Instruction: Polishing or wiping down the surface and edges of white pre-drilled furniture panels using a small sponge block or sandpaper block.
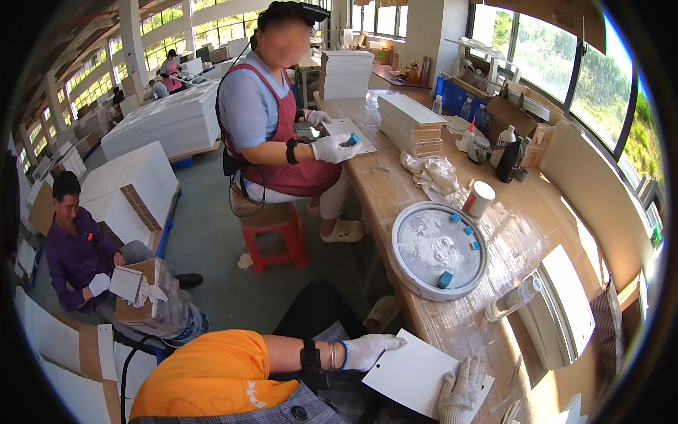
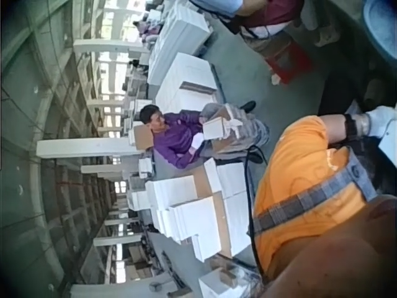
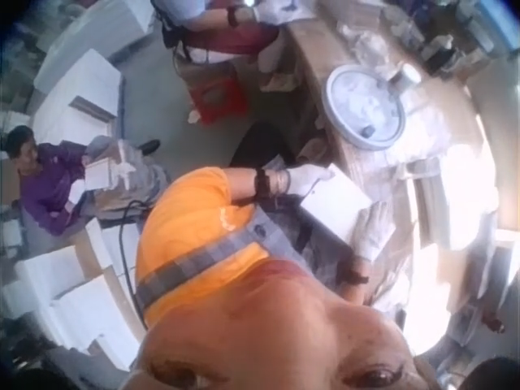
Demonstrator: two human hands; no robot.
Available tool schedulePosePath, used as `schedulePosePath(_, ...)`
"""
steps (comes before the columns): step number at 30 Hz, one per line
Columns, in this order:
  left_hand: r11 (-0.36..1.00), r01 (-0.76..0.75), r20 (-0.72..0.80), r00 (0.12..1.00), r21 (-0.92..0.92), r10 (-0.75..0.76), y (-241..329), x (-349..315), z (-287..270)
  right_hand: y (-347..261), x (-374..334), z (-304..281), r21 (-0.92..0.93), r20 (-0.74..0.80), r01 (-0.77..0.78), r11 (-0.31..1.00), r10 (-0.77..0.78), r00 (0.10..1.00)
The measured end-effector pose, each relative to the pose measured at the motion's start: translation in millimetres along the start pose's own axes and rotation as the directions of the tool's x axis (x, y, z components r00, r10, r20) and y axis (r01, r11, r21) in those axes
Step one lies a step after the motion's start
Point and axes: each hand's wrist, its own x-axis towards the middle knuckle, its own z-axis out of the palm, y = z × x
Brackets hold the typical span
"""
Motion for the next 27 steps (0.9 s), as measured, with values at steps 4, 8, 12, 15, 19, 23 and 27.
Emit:
schedulePosePath(4, 0.995, -0.063, 0.033, 0.998, 0.075, 0.061, 4.9, -2.8, -2.9, 19.6, 6.6, 7.7, 0.119, 0.024, -0.010, 0.993, 0.007, 1.000)
schedulePosePath(8, 0.961, -0.104, 0.068, 0.994, 0.256, 0.090, 10.1, -12.9, 2.0, 65.8, 0.0, 29.5, 0.221, 0.046, -0.195, 0.956, 0.189, 0.981)
schedulePosePath(12, 0.948, -0.105, 0.041, 0.994, 0.299, 0.098, 2.3, -27.2, -14.8, 72.2, -1.9, 30.7, 0.225, 0.057, -0.154, 0.962, 0.144, 0.988)
schedulePosePath(15, 0.904, -0.071, -0.013, 0.996, 0.421, 0.084, -0.3, -43.1, -20.2, 74.3, -5.9, 33.0, 0.168, 0.087, -0.178, 0.970, 0.165, 0.982)
schedulePosePath(19, 0.790, 0.022, -0.053, 0.999, 0.613, 0.013, 11.9, -47.1, -21.3, 97.0, -22.5, 63.1, 0.227, 0.065, -0.275, 0.934, 0.268, 0.961)
schedulePosePath(23, 0.644, -0.208, -0.106, 0.904, 0.736, 0.414, 37.1, -59.6, -3.0, 73.7, 3.3, 42.1, 0.120, 0.058, -0.289, 0.950, 0.284, 0.957)
schedulePosePath(27, 0.488, -0.434, 0.020, 0.762, 0.758, 0.647, 67.6, -44.6, 19.6, 67.7, 16.7, 40.1, 0.168, 0.035, -0.325, 0.931, 0.324, 0.945)
